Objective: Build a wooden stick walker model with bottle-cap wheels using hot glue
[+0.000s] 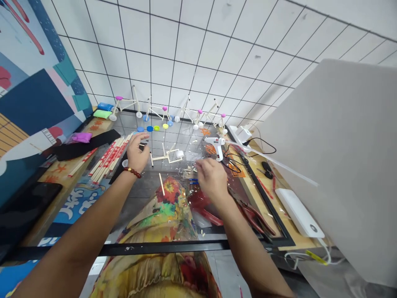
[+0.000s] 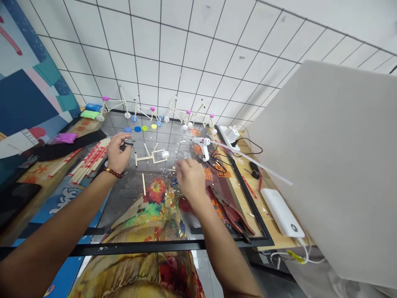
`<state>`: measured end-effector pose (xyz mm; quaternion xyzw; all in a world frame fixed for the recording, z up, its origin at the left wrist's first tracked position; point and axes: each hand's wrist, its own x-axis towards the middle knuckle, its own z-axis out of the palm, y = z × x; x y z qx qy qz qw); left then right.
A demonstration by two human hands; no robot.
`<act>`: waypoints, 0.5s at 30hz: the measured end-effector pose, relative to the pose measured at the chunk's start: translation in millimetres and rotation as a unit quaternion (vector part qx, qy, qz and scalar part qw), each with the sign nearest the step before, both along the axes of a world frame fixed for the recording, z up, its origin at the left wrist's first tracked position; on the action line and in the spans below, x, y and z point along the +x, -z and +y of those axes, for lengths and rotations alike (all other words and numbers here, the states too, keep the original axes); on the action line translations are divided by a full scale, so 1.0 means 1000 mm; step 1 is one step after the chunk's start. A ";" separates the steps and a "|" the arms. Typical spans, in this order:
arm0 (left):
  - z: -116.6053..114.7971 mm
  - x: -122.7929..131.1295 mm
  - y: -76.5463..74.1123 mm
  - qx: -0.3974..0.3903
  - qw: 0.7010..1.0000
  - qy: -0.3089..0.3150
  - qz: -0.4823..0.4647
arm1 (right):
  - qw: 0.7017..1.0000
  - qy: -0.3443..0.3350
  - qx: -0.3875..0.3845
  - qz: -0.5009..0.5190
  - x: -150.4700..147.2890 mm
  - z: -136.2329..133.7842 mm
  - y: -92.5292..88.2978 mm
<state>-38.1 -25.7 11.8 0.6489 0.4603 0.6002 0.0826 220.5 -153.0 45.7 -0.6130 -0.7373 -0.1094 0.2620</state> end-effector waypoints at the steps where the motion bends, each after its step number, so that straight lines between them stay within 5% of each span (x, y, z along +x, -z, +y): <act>1: 0.002 -0.002 -0.003 0.001 1.000 -0.010 -0.025 | 1.000 -0.026 0.011 -0.001 -0.009 -0.005 0.005; 7: 0.007 -0.018 -0.031 -0.010 0.972 -0.057 -0.226 | 0.982 -0.187 -0.030 -0.025 -0.048 -0.022 0.023; 11: -0.009 -0.016 -0.043 -0.033 0.947 -0.051 -0.316 | 0.976 -0.169 -0.124 -0.062 -0.074 -0.024 0.020; 15: -0.038 0.000 -0.039 -0.062 0.947 -0.027 -0.313 | 0.968 -0.142 -0.187 -0.086 -0.084 -0.019 0.019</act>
